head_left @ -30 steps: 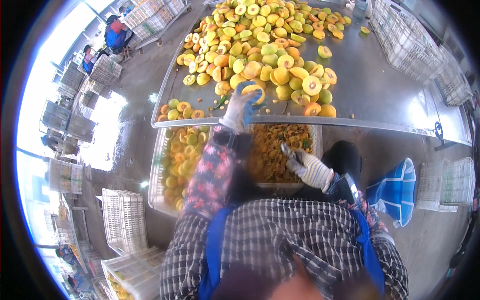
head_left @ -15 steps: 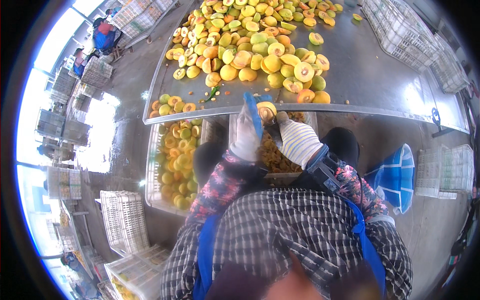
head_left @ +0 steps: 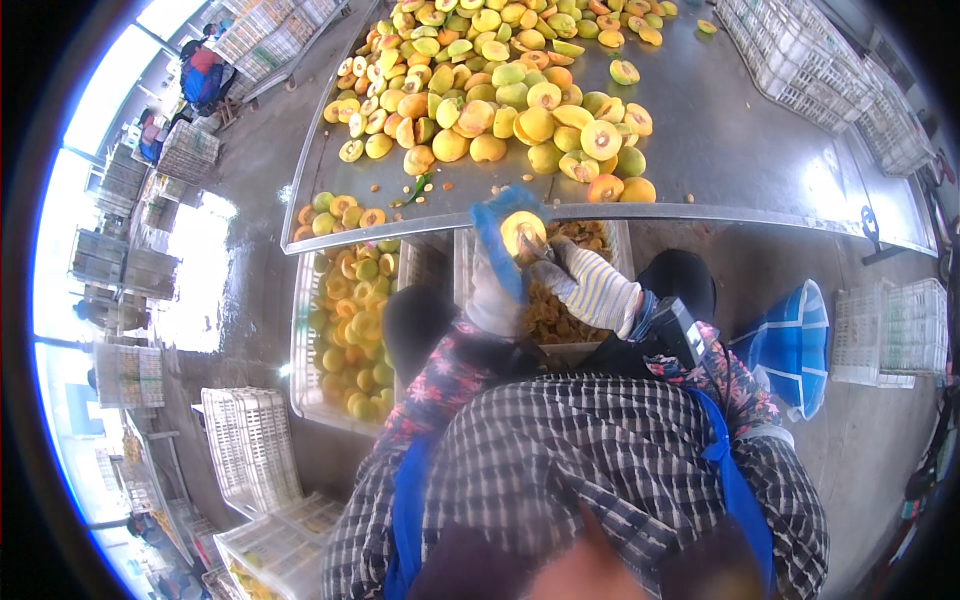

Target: The person is pitting and slicing peaches using a handheld pitting tool at a large processing table.

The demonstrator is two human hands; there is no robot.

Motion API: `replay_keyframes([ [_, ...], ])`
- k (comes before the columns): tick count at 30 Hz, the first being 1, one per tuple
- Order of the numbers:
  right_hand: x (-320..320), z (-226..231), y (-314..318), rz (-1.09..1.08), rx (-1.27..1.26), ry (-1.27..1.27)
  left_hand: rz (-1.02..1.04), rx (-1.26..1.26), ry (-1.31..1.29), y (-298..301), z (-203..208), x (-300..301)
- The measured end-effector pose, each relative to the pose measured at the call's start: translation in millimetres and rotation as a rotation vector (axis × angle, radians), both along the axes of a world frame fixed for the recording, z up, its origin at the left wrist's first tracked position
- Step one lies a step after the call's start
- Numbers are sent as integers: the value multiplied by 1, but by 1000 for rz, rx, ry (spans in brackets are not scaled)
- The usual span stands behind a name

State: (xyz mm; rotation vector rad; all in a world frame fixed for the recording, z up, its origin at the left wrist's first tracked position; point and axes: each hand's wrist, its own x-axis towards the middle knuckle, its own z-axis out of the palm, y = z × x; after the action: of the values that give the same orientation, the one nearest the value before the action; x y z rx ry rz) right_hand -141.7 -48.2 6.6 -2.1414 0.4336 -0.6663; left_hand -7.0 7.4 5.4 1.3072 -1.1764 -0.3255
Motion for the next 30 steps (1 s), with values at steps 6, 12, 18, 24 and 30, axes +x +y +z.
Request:
replay_keyframes([
  [6, -4, 0, -8, 127, 150, 281, -119, 94, -189, 11, -15, 22],
  [12, -8, 1, -5, 143, 95, 209, -180, 81, -151, -2, -6, 17],
  [18, -6, -7, 16, -128, 83, 226, -461, 86, 879, -5, -2, 11],
  [24, -2, -40, 20, -33, -3, -57, -316, -51, -45, -9, -1, 16],
  [30, -14, 7, 29, 46, 1334, 47, -479, 106, 99, -11, -9, 23],
])
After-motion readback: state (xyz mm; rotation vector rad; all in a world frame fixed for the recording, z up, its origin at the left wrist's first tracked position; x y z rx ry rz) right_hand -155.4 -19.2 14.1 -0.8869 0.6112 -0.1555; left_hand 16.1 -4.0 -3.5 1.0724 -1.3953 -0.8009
